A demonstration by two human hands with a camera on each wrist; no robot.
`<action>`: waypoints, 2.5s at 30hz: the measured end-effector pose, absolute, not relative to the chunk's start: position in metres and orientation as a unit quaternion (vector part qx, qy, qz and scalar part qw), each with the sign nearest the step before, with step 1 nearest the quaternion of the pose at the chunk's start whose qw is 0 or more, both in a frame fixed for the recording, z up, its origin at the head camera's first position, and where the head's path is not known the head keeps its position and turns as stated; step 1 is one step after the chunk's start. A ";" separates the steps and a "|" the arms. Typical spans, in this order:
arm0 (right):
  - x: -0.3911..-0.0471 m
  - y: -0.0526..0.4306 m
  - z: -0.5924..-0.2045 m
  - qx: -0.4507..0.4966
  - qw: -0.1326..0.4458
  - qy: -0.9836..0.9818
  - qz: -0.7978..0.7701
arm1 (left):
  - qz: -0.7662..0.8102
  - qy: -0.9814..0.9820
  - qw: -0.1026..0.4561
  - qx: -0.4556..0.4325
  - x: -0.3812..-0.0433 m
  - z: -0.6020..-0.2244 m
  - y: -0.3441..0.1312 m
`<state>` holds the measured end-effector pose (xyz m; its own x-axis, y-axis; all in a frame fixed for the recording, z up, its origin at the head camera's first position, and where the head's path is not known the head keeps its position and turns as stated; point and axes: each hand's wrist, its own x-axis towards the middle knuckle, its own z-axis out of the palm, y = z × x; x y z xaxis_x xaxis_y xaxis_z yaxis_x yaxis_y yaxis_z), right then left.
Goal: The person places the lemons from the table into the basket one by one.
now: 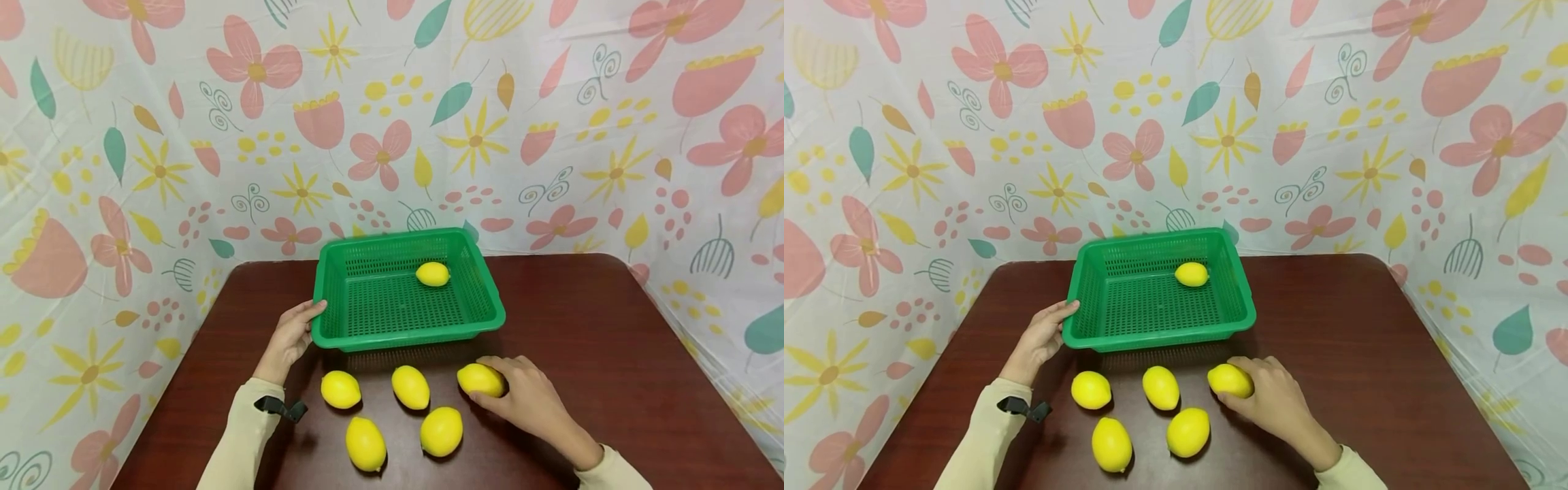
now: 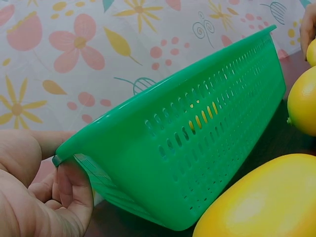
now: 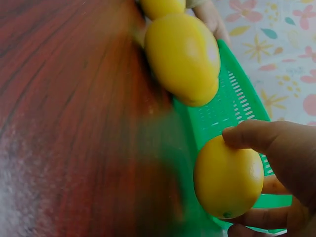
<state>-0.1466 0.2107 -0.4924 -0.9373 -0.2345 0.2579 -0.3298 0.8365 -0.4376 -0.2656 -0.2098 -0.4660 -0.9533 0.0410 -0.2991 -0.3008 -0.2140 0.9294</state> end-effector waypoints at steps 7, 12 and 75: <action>-0.142 0.214 -0.469 0.140 0.058 -0.951 0.268 | 0.774 0.615 0.115 -0.103 -0.267 -0.467 -0.209; -0.140 0.216 -0.450 0.153 0.045 -0.952 0.261 | 0.774 0.614 0.116 -0.101 -0.267 -0.468 -0.209; -0.373 0.177 -0.361 0.410 -0.183 -0.874 0.185 | 0.772 0.618 0.111 -0.100 -0.267 -0.469 -0.211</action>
